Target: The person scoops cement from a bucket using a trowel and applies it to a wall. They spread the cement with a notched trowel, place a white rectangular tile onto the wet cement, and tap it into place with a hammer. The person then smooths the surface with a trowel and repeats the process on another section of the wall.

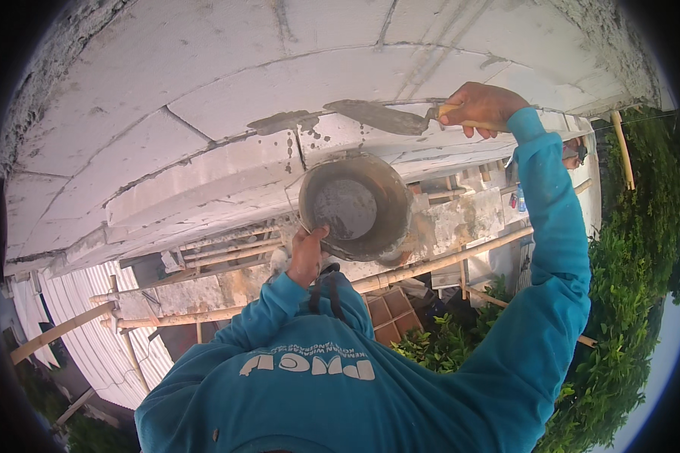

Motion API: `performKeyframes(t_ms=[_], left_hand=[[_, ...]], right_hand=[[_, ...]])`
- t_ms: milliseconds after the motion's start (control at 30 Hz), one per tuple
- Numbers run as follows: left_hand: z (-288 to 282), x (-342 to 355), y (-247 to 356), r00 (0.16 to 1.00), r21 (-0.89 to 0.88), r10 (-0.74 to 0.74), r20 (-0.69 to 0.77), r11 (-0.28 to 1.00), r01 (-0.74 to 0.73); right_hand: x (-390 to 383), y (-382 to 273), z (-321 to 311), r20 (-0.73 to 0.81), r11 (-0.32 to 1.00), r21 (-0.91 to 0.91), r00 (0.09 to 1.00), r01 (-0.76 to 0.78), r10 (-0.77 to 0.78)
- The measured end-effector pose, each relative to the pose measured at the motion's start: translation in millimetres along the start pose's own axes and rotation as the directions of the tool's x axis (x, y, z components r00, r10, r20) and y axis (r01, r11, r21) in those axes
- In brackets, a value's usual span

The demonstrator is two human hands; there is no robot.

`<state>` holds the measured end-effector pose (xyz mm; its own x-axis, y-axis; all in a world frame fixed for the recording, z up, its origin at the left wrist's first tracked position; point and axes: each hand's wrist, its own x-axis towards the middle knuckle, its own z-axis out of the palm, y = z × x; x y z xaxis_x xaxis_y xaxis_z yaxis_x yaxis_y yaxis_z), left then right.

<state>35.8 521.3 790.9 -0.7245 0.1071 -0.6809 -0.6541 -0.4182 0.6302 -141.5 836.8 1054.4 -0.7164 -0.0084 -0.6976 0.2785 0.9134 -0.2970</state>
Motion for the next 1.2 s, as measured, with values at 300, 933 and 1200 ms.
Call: performKeyframes(t_ms=[300, 933, 1200], left_hand=[[-34, -1, -13, 0.999, 0.025, 0.018, 0.032, 1.000, -0.019], [-106, -1, -11, 0.994, 0.099, -0.012, 0.111, 0.995, 0.001], [-151, -12, 18, 0.993, 0.049, -0.049, 0.107, 0.998, 0.044]], right_hand=[[-20, -3, 19, -0.061, 0.998, -0.036, 0.997, 0.051, -0.053], [-3, -1, 105, -0.469, 0.894, -0.419, 0.804, 0.161, -0.365], [-48, 62, 168, -0.656, 0.998, -0.012, 0.753, -0.069, 0.044]])
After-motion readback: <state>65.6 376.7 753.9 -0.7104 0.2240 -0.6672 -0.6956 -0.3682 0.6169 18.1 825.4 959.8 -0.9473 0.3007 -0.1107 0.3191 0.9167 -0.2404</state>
